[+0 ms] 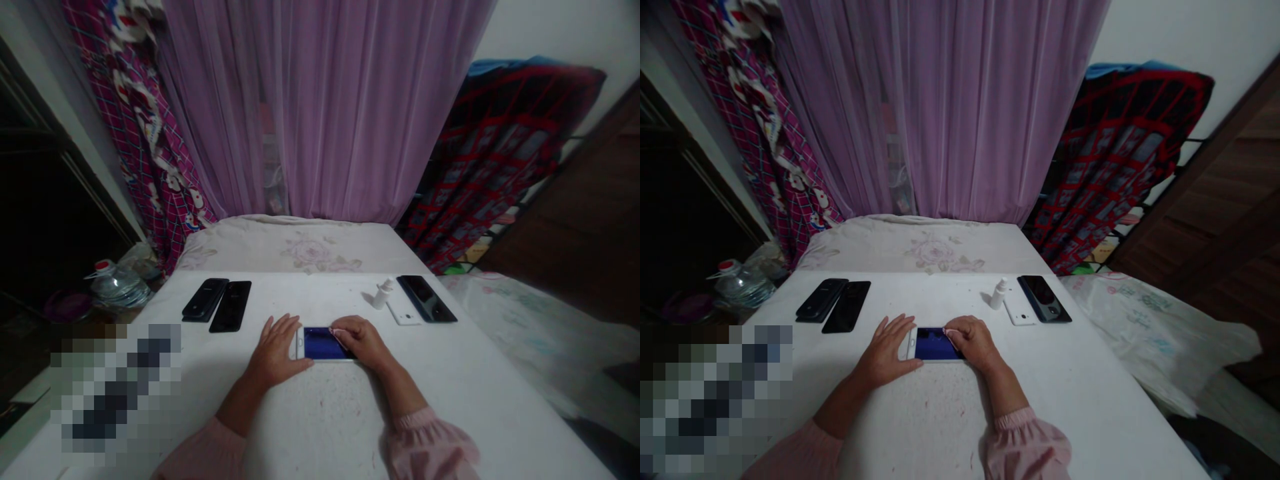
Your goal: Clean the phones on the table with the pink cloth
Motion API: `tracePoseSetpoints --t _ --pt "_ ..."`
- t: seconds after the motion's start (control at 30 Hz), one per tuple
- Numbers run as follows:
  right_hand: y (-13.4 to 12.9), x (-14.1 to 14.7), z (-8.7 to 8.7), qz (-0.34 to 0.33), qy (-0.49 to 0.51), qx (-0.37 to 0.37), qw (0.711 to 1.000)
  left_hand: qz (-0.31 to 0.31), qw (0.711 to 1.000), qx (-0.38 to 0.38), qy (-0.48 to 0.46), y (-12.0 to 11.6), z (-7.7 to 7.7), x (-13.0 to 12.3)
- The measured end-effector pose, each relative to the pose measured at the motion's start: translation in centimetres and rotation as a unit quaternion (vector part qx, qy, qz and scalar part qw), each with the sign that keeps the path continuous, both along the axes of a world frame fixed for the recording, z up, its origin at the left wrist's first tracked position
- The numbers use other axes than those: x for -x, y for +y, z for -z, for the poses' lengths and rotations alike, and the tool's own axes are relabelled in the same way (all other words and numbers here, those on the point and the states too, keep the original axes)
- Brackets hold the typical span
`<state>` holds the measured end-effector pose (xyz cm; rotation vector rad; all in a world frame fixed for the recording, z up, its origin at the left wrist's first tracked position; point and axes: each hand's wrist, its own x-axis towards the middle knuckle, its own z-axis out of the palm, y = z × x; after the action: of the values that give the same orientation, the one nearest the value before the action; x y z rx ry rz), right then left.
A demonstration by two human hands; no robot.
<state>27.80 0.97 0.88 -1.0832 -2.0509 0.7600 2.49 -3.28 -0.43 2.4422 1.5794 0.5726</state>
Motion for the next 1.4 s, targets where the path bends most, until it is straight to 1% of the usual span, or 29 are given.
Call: tracePoseSetpoints --t 0.1,0.2,0.3,0.37,0.5,0.6,0.77,0.87,1.0,1.13,1.27,1.4 --pt "-0.1 -0.7 -0.3 -0.022 0.020 0.048 0.998 0.002 1.000 -0.001 -0.005 0.0 -0.1 0.0" --pt "-0.4 -1.2 -0.8 -0.042 0.019 0.096 0.994 0.002 1.000 0.003 -0.006 0.0 -0.2 0.0" --pt "-0.6 -1.3 -1.0 -0.056 0.017 0.111 0.992 0.000 1.000 0.004 -0.006 0.0 -0.4 -0.1" --pt "-0.5 -1.2 -0.8 -0.046 0.021 0.095 0.994 -0.002 1.000 0.009 -0.004 0.0 -0.4 -0.1" --pt "-0.1 -0.7 -0.1 -0.020 0.023 0.035 0.999 -0.003 1.000 0.013 -0.001 0.0 -0.6 -0.2" --pt "-0.1 -0.2 -0.1 0.002 0.010 0.009 1.000 -0.002 1.000 0.017 0.005 -0.1 -0.7 -0.2" --pt "-0.3 0.0 -0.3 0.011 -0.003 0.007 1.000 -0.004 1.000 0.021 0.005 -0.1 -0.7 -0.1" --pt "-0.2 -0.6 -0.1 0.007 0.004 0.013 1.000 -0.001 1.000 0.018 -0.002 0.0 -0.6 -0.1" --pt "-0.1 -1.6 0.2 0.025 0.005 0.011 1.000 -0.003 1.000 0.011 -0.011 0.0 -0.4 0.0" --pt "-0.2 -2.2 0.0 0.005 0.002 0.014 1.000 -0.003 1.000 -0.002 -0.021 0.1 -0.1 0.0" --pt "-0.2 -2.0 -0.3 0.005 -0.010 0.010 1.000 -0.013 1.000 -0.008 -0.022 0.1 0.0 -0.1" --pt "-0.2 -1.2 -0.2 0.036 -0.030 -0.026 0.999 -0.018 1.000 -0.003 -0.018 0.0 -0.1 -0.2"
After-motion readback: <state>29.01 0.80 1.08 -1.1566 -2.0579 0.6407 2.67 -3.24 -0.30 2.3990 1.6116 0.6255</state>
